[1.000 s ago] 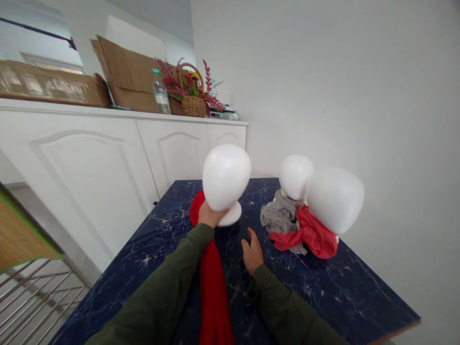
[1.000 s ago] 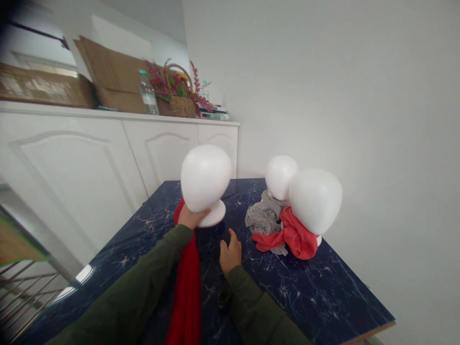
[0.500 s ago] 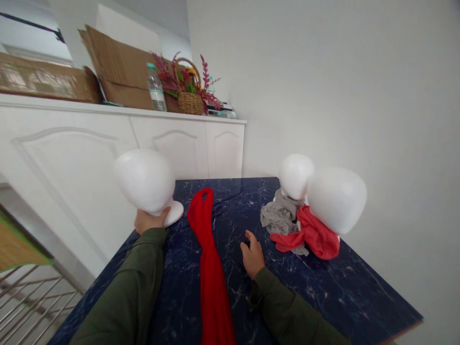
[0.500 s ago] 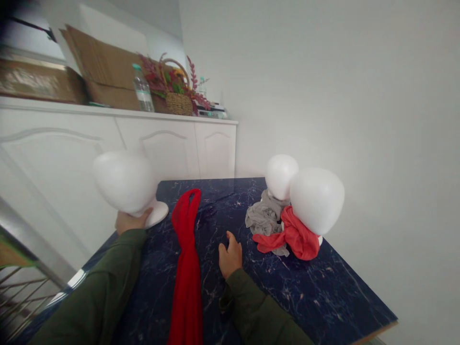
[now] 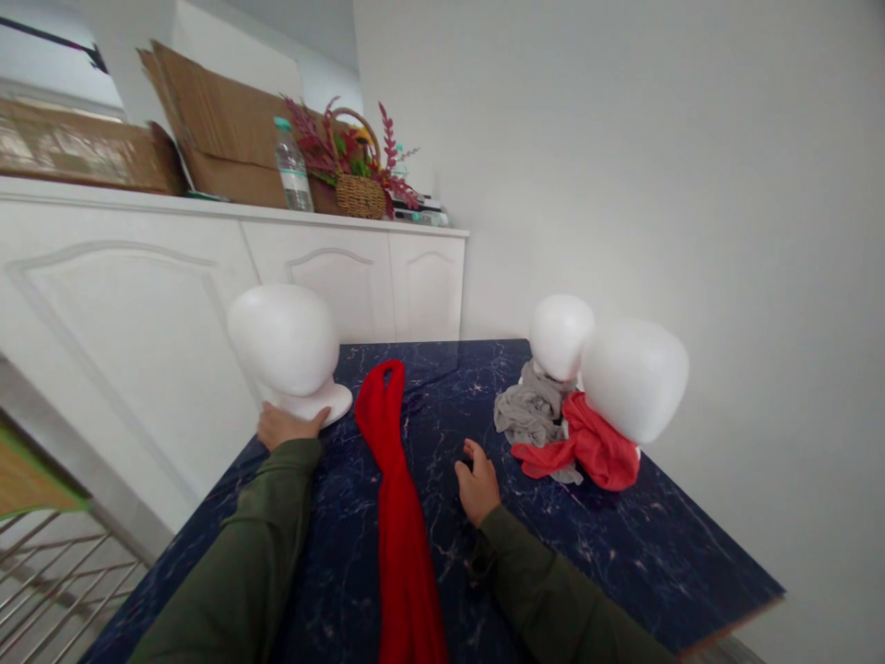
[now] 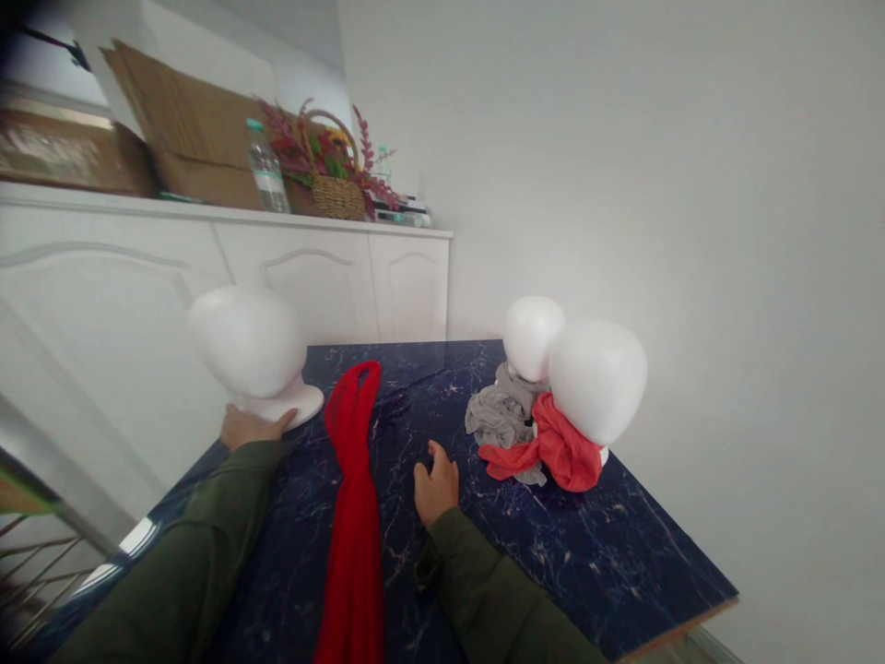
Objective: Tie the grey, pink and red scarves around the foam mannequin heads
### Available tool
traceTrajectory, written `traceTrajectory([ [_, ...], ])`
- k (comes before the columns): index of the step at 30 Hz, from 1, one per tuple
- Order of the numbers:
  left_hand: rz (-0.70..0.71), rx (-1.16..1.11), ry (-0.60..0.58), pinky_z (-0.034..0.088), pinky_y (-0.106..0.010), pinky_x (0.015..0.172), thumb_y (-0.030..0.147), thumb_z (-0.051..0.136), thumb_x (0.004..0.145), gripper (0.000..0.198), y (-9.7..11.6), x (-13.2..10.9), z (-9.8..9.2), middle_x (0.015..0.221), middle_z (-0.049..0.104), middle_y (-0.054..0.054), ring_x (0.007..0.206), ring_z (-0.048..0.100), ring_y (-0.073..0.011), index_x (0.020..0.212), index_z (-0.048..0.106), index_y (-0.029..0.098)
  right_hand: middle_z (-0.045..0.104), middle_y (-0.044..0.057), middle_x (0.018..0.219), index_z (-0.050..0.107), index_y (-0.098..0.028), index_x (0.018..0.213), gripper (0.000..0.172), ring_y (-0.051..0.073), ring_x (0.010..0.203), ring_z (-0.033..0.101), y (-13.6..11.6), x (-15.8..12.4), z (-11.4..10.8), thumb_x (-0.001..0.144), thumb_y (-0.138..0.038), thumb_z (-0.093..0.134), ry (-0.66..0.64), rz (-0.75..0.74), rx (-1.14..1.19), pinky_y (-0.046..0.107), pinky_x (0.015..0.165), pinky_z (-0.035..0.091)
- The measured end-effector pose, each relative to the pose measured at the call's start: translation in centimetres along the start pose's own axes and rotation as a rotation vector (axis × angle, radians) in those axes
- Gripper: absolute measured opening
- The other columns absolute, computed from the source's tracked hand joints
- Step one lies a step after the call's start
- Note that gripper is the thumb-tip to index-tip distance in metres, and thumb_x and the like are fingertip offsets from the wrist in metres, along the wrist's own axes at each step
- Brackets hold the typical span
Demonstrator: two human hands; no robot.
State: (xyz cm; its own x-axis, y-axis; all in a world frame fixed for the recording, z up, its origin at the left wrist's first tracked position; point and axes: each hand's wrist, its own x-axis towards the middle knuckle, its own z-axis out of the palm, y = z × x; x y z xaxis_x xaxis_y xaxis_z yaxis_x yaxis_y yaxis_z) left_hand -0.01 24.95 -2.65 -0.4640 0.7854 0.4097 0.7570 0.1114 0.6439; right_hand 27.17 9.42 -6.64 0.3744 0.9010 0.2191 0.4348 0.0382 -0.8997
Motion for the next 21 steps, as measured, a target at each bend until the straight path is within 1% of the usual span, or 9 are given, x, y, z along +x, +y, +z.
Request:
traceTrajectory([
  [4,-0.059,-0.011,0.090,0.016,-0.048,0.098,0.045,0.061,0.061,0.100,0.9,-2.4,0.2,0.130,0.019,-0.031,0.122,0.016,-0.0378,0.125,0.005,-0.007,0.050,0.012,0.111,0.044,-0.011,0.114,0.045,0.019,0.104,0.046,0.3,0.3,0.0,0.071,-0.023,0.041,0.076,-0.036,0.067,0.035,0.092,0.031],
  [8,0.203,-0.101,0.149,0.016,-0.049,0.099,0.048,0.052,0.068,0.089,3.0,-6.5,-0.4,0.131,0.019,-0.027,0.123,0.015,-0.0353,0.127,0.010,-0.004,0.053,0.010,0.100,0.047,-0.013,0.107,0.036,0.018,0.092,0.049,0.1,1.1,-2.3,0.074,-0.024,0.040,0.270,-0.196,0.084,0.034,0.084,0.037],
  [10,0.513,-0.146,0.020,0.021,-0.044,0.099,0.044,0.047,0.073,0.073,4.0,-9.2,-0.7,0.130,0.028,-0.021,0.122,0.023,-0.0295,0.127,0.020,0.002,0.053,0.009,0.091,0.049,-0.013,0.101,0.030,0.018,0.083,0.049,0.1,1.5,-4.9,0.075,-0.026,0.039,0.391,-0.316,0.026,0.035,0.078,0.039],
  [12,0.854,-0.132,-0.256,0.024,-0.041,0.099,0.040,0.043,0.076,0.058,4.7,-12.2,-0.8,0.129,0.034,-0.015,0.121,0.028,-0.0249,0.124,0.030,0.011,0.051,0.007,0.083,0.051,-0.012,0.095,0.027,0.018,0.077,0.048,0.7,1.8,-8.3,0.076,-0.028,0.040,0.541,-0.434,-0.058,0.035,0.073,0.040],
  [14,1.067,-0.042,-0.524,0.024,-0.044,0.099,0.039,0.044,0.075,0.051,4.6,-14.7,-0.5,0.129,0.037,-0.010,0.122,0.028,-0.0251,0.121,0.038,0.019,0.049,0.008,0.082,0.050,-0.011,0.092,0.027,0.019,0.077,0.046,1.8,2.0,-12.3,0.075,-0.030,0.043,0.757,-0.502,-0.137,0.036,0.072,0.039],
  [16,1.105,0.071,-0.649,0.023,-0.049,0.098,0.038,0.047,0.073,0.049,4.0,-16.0,-0.1,0.130,0.038,-0.008,0.122,0.026,-0.0279,0.119,0.043,0.024,0.047,0.010,0.088,0.049,-0.010,0.097,0.030,0.021,0.082,0.045,3.7,2.1,-16.5,0.074,-0.030,0.043,1.012,-0.463,-0.167,0.037,0.073,0.038],
  [18,1.066,0.146,-0.671,0.023,-0.051,0.097,0.033,0.046,0.073,0.046,3.0,-15.8,0.2,0.130,0.038,-0.008,0.122,0.026,-0.0286,0.118,0.045,0.023,0.044,0.014,0.099,0.043,-0.010,0.108,0.037,0.022,0.089,0.043,5.9,2.3,-20.3,0.075,-0.028,0.040,1.215,-0.336,-0.138,0.038,0.077,0.037],
  [20,1.022,0.162,-0.650,0.025,-0.047,0.097,0.028,0.043,0.076,0.042,2.0,-14.6,0.4,0.129,0.039,-0.010,0.123,0.026,-0.0276,0.117,0.047,0.019,0.042,0.016,0.107,0.039,-0.008,0.114,0.044,0.023,0.096,0.042,7.9,2.8,-23.3,0.075,-0.027,0.037,1.279,-0.198,-0.107,0.040,0.084,0.033],
  [21,1.006,0.154,-0.637,0.026,-0.045,0.097,0.026,0.041,0.076,0.041,1.6,-13.9,0.5,0.129,0.039,-0.011,0.123,0.026,-0.0269,0.116,0.048,0.017,0.041,0.017,0.110,0.037,-0.006,0.116,0.046,0.024,0.099,0.041,8.8,3.2,-24.3,0.075,-0.026,0.036,1.228,-0.131,-0.088,0.040,0.088,0.031],
])
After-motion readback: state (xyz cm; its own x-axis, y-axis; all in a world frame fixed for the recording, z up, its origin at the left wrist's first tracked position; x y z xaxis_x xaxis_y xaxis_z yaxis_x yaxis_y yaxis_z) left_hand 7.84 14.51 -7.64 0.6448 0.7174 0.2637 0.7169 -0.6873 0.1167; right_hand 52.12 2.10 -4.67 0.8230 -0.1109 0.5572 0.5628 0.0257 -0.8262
